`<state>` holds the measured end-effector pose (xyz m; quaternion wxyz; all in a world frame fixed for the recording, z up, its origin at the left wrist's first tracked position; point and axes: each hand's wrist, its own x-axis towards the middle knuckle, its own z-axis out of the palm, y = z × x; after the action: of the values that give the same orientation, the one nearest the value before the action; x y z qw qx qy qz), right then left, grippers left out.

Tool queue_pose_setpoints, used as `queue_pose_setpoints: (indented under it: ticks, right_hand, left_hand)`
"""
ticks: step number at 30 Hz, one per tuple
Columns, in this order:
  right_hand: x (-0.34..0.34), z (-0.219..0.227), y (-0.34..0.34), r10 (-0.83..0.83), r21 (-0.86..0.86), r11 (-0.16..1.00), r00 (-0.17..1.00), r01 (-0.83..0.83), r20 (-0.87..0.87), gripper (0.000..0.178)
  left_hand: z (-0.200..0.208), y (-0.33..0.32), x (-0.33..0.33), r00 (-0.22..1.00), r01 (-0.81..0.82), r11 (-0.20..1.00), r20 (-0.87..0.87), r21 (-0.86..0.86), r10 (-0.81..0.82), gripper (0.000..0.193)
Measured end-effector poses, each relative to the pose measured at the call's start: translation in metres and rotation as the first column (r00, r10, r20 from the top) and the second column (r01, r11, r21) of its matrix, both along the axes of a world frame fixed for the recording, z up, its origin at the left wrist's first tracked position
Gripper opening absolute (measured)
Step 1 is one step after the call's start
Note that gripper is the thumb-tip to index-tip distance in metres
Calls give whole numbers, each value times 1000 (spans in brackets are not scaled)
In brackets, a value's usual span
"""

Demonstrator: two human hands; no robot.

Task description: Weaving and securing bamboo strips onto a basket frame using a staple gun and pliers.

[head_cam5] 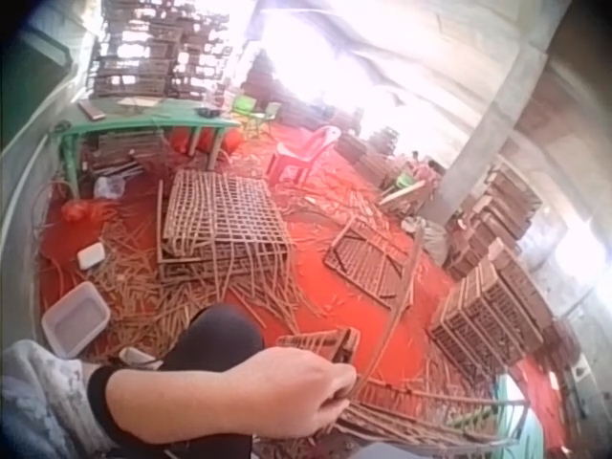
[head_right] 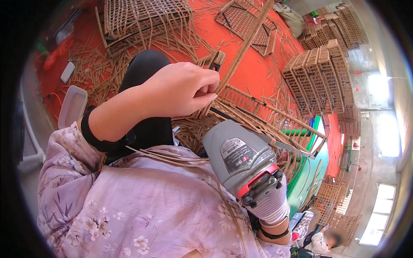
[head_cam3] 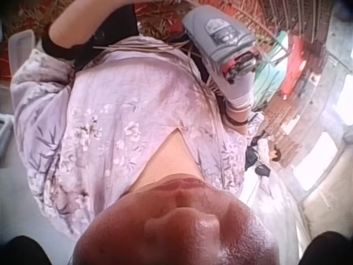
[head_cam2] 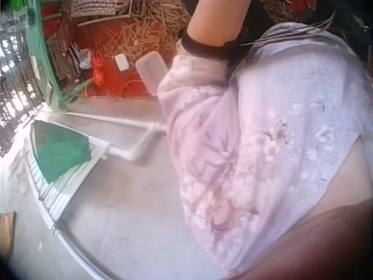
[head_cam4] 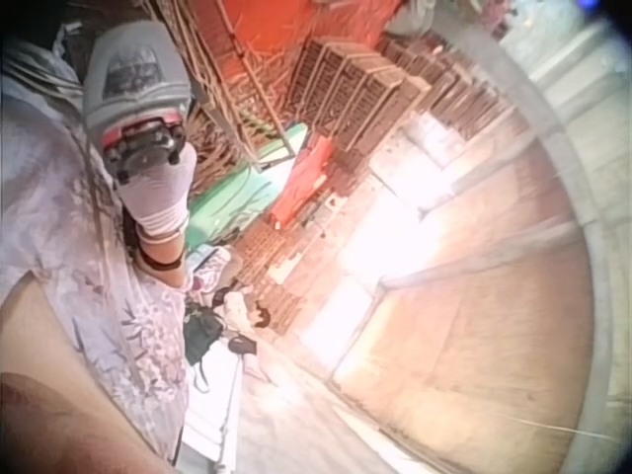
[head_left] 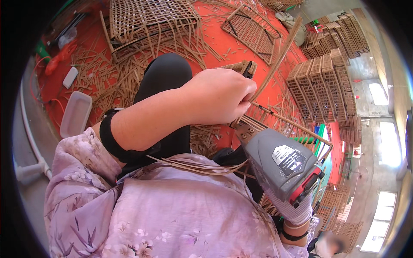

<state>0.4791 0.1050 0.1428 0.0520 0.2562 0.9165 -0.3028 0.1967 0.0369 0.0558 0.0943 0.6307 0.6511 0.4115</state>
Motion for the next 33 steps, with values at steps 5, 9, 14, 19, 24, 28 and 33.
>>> queue_pose_setpoints:
  ticks: [5,9,14,19,24,28,33]
  right_hand:
    - [2,0,0,-35,-38,999,999,35,-18,29]
    - [2,-2,-1,-65,-71,996,997,63,-33,28]
    - [0,-6,-3,-104,-114,989,993,98,-52,27]
    - [2,-5,-1,-151,-156,978,987,140,-62,26]
    - [6,-7,-3,-188,-199,965,979,169,-78,25]
    - [0,-3,-8,-279,-148,954,952,259,-130,16]
    - [-10,1,-4,-3,186,983,999,10,-41,10]
  left_hand:
    - [1,-1,2,1000,-7,1000,17,4,7,15]
    - [0,-1,4,1000,-24,999,14,23,24,16]
    - [-2,-1,5,999,-18,1000,40,21,17,16]
    - [-1,-1,5,996,-1,999,92,39,-3,15]
    - [-5,0,7,997,-12,996,74,91,6,16]
    - [-5,1,6,997,-7,996,76,91,0,16]
    - [-5,1,5,996,-26,997,89,76,19,16]
